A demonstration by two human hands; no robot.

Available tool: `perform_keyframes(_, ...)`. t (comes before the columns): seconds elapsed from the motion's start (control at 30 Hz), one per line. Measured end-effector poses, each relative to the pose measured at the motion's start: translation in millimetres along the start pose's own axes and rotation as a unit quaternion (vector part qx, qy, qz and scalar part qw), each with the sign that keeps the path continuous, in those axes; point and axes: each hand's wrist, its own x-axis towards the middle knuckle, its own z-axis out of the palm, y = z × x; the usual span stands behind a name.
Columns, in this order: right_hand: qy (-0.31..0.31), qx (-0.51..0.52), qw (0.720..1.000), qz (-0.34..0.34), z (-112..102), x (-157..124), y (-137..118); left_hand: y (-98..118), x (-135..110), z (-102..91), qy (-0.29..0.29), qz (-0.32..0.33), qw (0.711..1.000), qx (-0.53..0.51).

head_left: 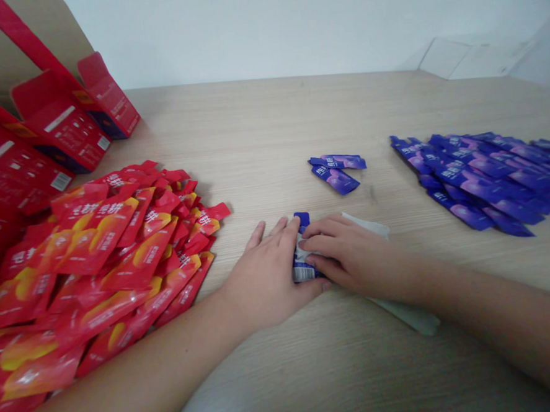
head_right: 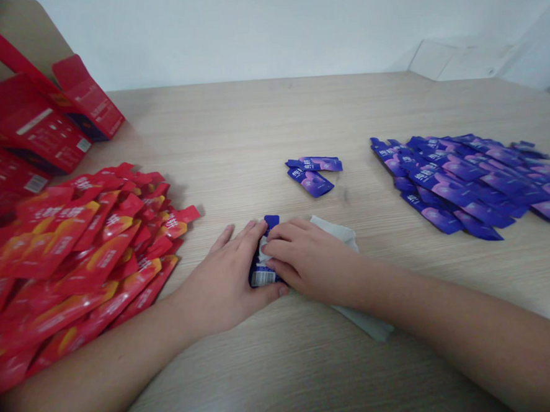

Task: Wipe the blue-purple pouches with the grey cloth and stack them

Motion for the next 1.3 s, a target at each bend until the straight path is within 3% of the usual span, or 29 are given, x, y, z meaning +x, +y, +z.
perform_keyframes(0.4,-0.010,0.014,1.000,0.025,2.0,0.6,0.4,1.4,1.4,-5.0,-0.009,-0.005,1.000,-0.007)
perform_keyframes(0.77,0.001,0.017,0.999,0.030,6.4,-1.2,6.0,-17.3,2.7,-21.5,-0.054,0.047,0.997,-0.018)
perform_keyframes(1.07,-0.051,0.126,0.990,-0.048,1.1,-5.7,-12.1,-15.0,1.1,-13.9,-0.031,0.052,0.998,-0.007)
perform_keyframes(1.3,-0.020,0.006,1.000,0.016,-0.7,6.2,14.9,-10.7,0.8,-13.3,-0.029,0.036,0.999,-0.003)
